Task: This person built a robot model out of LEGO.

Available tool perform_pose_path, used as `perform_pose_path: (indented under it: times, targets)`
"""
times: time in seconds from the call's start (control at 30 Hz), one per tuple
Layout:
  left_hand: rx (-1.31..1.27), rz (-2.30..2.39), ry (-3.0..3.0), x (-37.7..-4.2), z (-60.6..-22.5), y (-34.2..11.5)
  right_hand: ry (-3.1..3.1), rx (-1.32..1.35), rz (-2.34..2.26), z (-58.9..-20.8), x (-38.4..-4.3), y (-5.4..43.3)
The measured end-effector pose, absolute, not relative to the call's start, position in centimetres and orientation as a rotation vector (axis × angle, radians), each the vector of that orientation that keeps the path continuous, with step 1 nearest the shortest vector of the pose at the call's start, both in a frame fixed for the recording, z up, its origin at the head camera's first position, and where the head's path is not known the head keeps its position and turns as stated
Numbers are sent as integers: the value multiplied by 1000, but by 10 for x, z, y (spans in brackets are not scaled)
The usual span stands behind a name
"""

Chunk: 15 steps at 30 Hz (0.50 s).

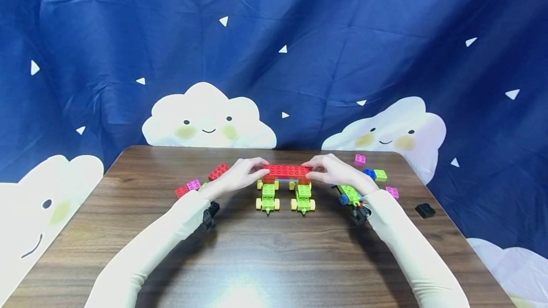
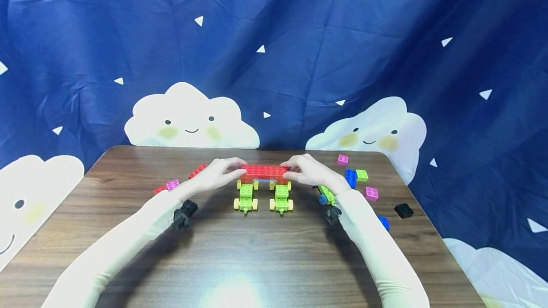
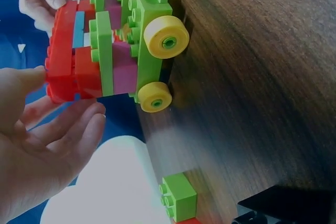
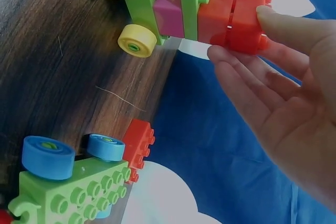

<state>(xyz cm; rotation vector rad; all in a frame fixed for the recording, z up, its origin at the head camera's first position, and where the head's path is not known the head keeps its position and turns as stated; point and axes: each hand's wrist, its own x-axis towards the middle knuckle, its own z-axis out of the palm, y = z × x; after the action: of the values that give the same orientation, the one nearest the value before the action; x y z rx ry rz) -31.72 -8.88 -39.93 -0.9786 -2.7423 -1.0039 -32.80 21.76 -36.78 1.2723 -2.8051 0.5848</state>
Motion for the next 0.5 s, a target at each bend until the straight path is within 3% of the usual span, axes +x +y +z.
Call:
perform_pose_path:
  times: [0.5]
  targets:
    - [-942, -1010, -2769, -321, -399, -87, -2808, 1295, 575, -367, -328, 216]
